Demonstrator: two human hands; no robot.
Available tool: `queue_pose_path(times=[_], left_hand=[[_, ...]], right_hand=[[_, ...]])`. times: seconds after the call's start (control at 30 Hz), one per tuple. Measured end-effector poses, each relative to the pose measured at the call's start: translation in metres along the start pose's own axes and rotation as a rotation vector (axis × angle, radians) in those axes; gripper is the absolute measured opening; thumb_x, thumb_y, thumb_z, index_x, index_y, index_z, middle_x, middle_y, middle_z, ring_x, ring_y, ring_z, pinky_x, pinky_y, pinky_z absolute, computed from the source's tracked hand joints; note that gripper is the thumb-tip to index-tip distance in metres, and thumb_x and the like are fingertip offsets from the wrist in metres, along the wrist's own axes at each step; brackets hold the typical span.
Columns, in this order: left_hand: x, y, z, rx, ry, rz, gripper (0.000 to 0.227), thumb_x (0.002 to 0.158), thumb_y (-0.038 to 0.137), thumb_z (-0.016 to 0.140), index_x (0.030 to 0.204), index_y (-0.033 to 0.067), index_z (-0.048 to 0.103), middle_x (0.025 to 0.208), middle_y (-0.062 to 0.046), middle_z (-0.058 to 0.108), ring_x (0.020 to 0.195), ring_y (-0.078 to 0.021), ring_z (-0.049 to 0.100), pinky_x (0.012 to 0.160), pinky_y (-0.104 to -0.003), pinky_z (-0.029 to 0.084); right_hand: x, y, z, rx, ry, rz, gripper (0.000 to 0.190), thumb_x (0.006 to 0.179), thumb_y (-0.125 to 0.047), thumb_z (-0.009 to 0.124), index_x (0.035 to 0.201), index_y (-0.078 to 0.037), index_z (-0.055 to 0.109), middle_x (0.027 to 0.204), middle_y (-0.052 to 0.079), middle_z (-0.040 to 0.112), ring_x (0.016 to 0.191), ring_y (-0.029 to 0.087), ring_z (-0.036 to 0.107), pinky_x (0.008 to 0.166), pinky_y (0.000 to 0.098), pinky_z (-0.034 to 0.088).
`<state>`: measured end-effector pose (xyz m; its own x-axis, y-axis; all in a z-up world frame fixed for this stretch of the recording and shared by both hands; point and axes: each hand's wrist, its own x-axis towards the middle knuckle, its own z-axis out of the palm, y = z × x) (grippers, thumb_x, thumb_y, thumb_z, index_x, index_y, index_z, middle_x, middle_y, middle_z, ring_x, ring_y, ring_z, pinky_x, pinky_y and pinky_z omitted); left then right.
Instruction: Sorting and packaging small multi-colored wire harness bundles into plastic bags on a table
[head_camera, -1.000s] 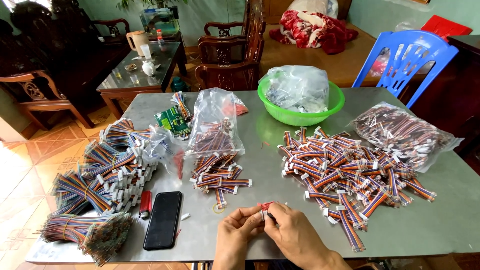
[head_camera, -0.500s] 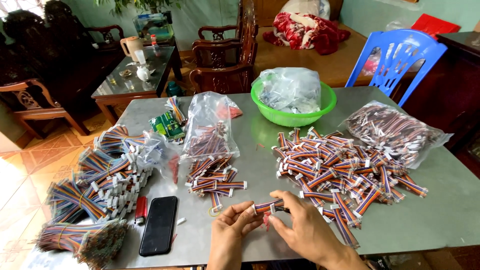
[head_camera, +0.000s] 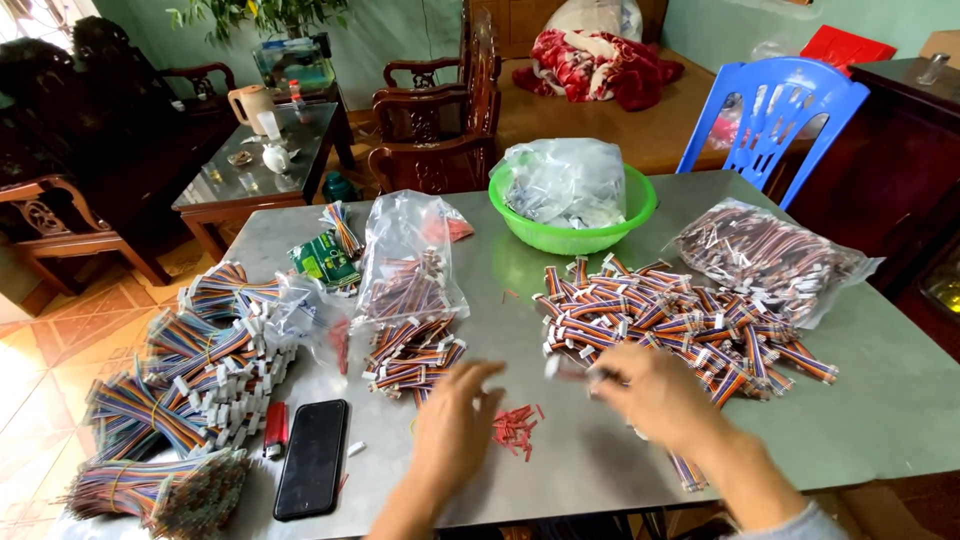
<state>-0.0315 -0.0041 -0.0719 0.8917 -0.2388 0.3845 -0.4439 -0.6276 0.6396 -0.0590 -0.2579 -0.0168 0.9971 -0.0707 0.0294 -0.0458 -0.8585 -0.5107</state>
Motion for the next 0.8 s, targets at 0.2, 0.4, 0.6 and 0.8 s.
queue_pose_path(times=[0.2, 0.4, 0.6, 0.8], left_hand=[[0.045, -0.041, -0.002, 0.381, -0.303, 0.093, 0.029, 0.096, 0.013, 0.057, 0.121, 0.0169, 0.071, 0.114, -0.005, 0.066, 0.105, -0.0298, 0.062, 0.071, -0.050, 0.056], [0.057, -0.040, -0.020, 0.451, -0.326, 0.276, 0.036, 0.090, -0.008, 0.059, 0.113, 0.0155, 0.074, 0.101, -0.006, 0.064, 0.085, -0.0317, 0.066, 0.062, -0.050, 0.054], [0.061, -0.029, -0.045, 0.334, -0.084, 0.330, 0.017, 0.099, 0.008, 0.048, 0.104, 0.0100, 0.064, 0.099, -0.006, 0.067, 0.090, -0.0285, 0.065, 0.067, -0.045, 0.053], [0.038, 0.018, -0.079, 0.046, 0.273, 0.084, 0.019, 0.094, 0.012, 0.061, 0.104, 0.0155, 0.076, 0.106, 0.004, 0.072, 0.075, -0.0186, 0.070, 0.071, -0.033, 0.055]], right_hand=[[0.015, 0.024, 0.021, 0.264, 0.090, -0.176, 0.029, 0.077, 0.000, 0.070, 0.091, -0.018, 0.087, 0.096, -0.001, 0.086, 0.084, 0.013, 0.079, 0.077, 0.0281, 0.060], [0.009, 0.007, 0.086, 0.196, -0.007, -0.098, 0.027, 0.076, -0.029, 0.091, 0.098, -0.017, 0.080, 0.099, -0.002, 0.075, 0.073, 0.013, 0.077, 0.073, 0.0289, 0.059], [0.012, 0.002, 0.091, 0.027, -0.006, -0.247, 0.013, 0.088, -0.013, 0.073, 0.101, -0.012, 0.073, 0.101, 0.001, 0.070, 0.088, 0.024, 0.072, 0.073, 0.0414, 0.058], [0.020, 0.015, 0.095, -0.074, -0.047, -0.290, 0.015, 0.089, -0.006, 0.061, 0.089, -0.017, 0.050, 0.093, 0.000, 0.055, 0.074, 0.025, 0.059, 0.062, 0.0431, 0.042]])
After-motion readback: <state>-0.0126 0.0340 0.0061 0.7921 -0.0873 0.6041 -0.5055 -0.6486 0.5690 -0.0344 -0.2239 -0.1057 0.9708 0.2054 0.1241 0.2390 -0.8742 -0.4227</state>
